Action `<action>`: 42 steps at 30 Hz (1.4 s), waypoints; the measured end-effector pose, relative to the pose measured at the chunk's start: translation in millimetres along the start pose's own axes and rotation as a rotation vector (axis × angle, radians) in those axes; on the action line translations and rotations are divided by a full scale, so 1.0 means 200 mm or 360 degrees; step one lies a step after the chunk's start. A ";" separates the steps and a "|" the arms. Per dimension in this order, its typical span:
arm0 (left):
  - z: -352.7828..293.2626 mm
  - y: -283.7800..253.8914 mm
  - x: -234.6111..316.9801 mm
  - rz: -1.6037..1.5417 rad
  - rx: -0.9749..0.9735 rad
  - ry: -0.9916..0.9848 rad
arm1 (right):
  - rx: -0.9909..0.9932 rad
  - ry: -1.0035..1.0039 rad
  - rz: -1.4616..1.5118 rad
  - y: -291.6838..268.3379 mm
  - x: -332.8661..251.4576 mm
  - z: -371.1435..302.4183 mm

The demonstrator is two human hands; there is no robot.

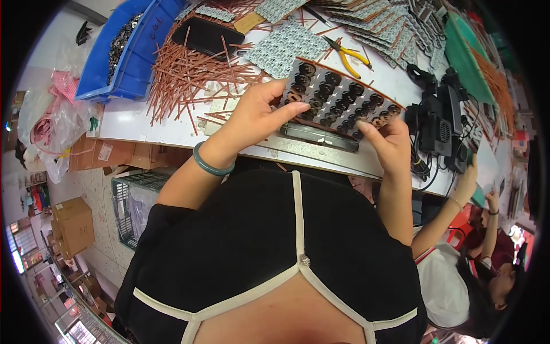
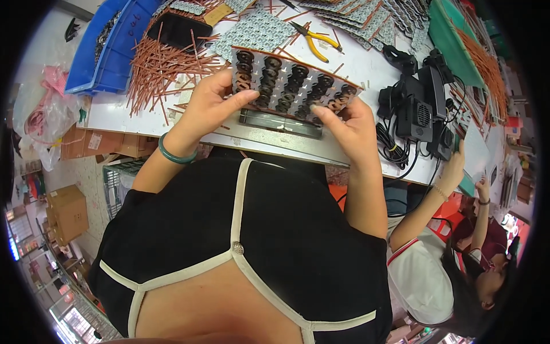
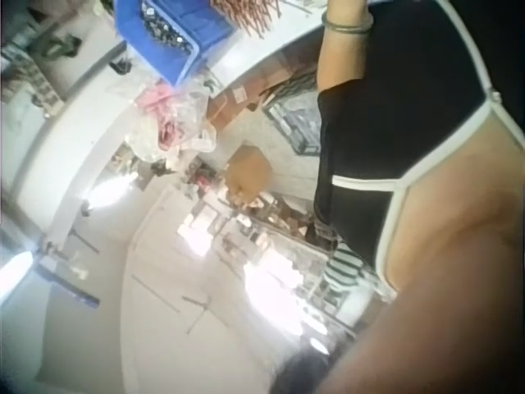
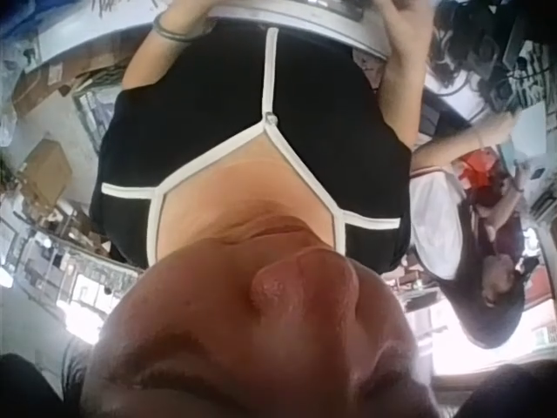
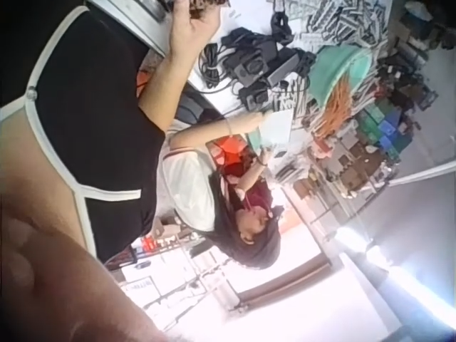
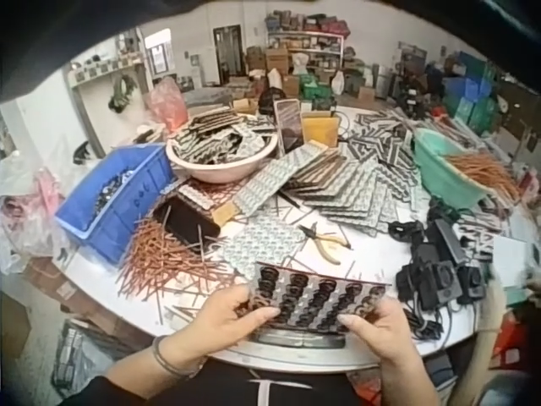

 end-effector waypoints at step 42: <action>-0.03 0.07 -0.12 0.0169 0.0097 -0.0300 | 0.0062 0.0414 -0.0099 -0.08 0.05 -0.04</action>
Point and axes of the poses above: each hand's wrist, its own z-axis towards the middle knuckle, its own y-axis out of the palm, x = y × z, the point moved 1 cm from there along z, towards the middle knuckle
